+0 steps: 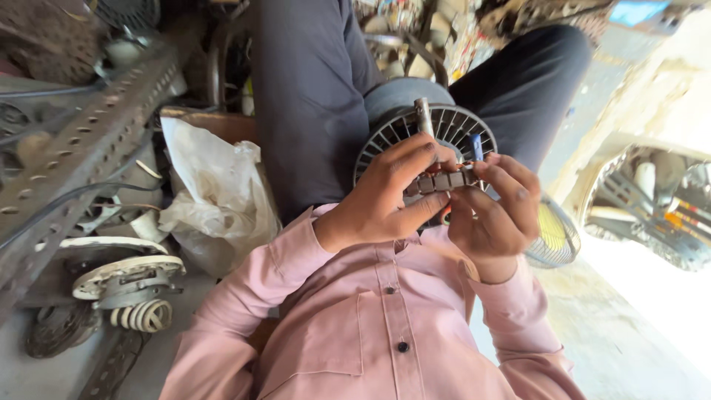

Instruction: The person works on a fan motor stator, using a screwdriver to pry at the coils and orange handled scissors to trim or manipulate wires.

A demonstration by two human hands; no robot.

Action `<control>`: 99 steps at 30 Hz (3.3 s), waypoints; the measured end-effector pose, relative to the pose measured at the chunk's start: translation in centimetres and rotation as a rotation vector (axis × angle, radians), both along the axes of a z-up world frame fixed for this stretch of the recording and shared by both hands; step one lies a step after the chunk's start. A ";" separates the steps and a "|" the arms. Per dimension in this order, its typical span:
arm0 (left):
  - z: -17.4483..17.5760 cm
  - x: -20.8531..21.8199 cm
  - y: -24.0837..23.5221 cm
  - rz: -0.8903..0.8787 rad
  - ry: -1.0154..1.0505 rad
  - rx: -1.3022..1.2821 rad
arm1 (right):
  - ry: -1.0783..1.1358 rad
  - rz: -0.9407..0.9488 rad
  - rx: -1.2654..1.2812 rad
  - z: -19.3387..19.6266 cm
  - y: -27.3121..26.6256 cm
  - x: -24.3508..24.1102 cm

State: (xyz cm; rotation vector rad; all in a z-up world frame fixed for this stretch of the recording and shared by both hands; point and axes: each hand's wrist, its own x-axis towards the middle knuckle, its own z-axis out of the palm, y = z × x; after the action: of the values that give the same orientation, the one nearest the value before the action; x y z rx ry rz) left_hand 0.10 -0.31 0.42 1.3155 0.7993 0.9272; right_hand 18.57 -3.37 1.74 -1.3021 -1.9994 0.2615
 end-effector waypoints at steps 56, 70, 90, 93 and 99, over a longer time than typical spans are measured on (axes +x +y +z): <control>0.0 2.7 -9.8 0.541 0.349 0.290 | 0.553 -0.095 -0.310 3.7 -7.8 1.2; -0.3 1.7 -1.5 -0.004 0.141 0.241 | 0.647 -0.206 -0.215 0.1 -7.4 2.1; 0.6 1.2 -1.1 -0.168 0.182 0.237 | 0.283 0.023 -0.169 2.0 -5.6 3.4; 0.4 1.3 -1.0 -0.174 0.183 0.231 | 0.266 0.037 -0.205 2.3 -5.4 3.5; 0.0 1.4 -1.0 -0.181 0.146 0.227 | 0.266 0.021 -0.244 3.0 -5.2 3.2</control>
State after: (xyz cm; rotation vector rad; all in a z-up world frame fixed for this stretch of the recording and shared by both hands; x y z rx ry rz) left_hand 1.54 -1.33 0.45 1.6404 0.6869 0.8015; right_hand 21.78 -8.58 4.75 -1.3173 -1.7957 0.6706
